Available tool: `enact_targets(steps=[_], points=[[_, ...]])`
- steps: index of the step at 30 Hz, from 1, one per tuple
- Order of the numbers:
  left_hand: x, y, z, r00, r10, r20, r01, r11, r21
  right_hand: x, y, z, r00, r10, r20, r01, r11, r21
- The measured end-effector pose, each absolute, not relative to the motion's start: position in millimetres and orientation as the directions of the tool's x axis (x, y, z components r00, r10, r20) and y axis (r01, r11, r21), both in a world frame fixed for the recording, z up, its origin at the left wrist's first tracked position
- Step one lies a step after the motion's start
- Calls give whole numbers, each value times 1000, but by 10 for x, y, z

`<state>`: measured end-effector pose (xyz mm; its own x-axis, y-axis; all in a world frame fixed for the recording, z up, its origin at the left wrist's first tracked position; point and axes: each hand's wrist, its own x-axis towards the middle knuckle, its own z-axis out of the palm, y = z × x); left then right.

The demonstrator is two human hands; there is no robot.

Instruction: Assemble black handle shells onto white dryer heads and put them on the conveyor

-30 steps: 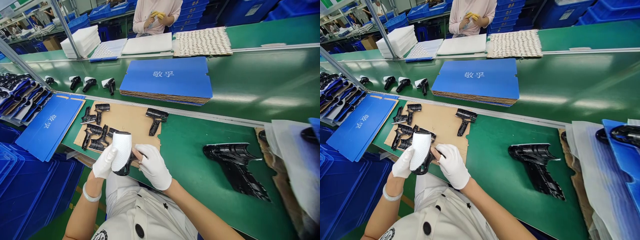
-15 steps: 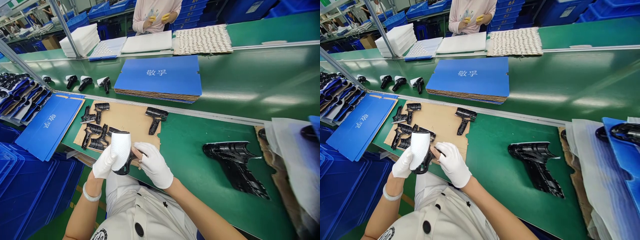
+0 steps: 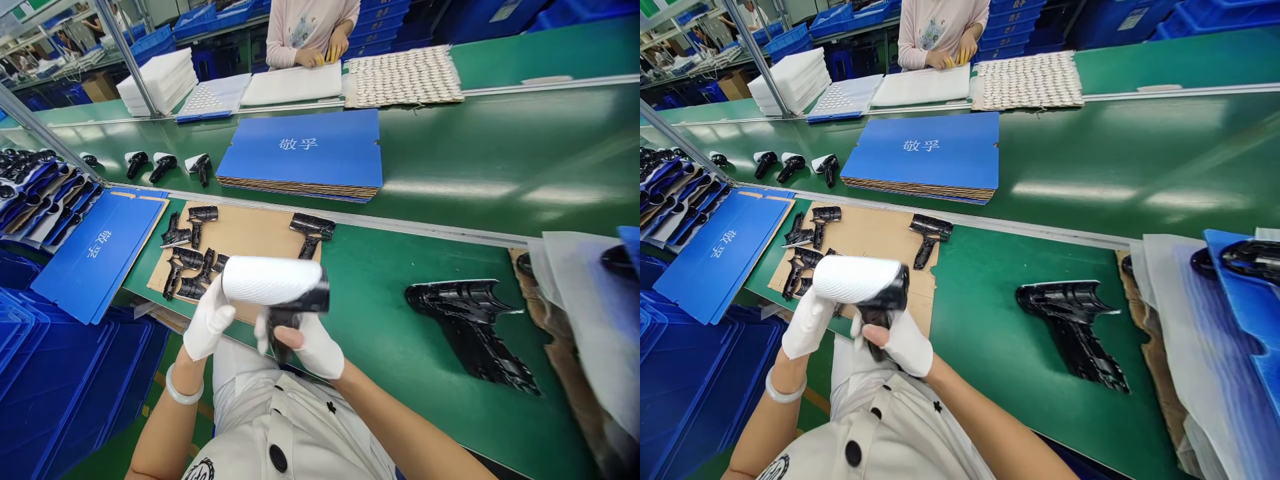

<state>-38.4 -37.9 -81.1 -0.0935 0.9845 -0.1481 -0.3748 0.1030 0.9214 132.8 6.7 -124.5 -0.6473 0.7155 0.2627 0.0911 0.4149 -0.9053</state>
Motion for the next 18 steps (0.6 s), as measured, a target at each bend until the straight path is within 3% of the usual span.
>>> enact_targets(steps=[2,4,5,8,12,15,18], points=[[-404,-366,-745,-98,995,2,-234,-25,972,1370,4,-1183,-820,572,9,-89,-112,-990],[-396,-351,-678,-74,992,102,-101,-109,989,1383,-32,-1189,-922,350,-163,-102,-628,-771],[-387,-345,-647,-63,989,133,-38,-135,990,1376,-41,-1211,-939,273,-208,-76,-755,-651],[-362,-337,-577,-56,981,184,141,-175,975,1332,-53,-1292,-953,138,-270,-1,-891,-453],[-364,-358,-566,-117,960,253,287,-211,934,1295,-62,-1348,-964,27,-263,77,-923,-378],[-383,-368,-618,-132,938,320,244,-282,928,1305,-80,-1340,-972,25,-234,67,-923,-378],[-403,-357,-691,-126,900,417,121,-403,907,1350,-125,-1233,-976,137,-172,-67,-930,-361]])
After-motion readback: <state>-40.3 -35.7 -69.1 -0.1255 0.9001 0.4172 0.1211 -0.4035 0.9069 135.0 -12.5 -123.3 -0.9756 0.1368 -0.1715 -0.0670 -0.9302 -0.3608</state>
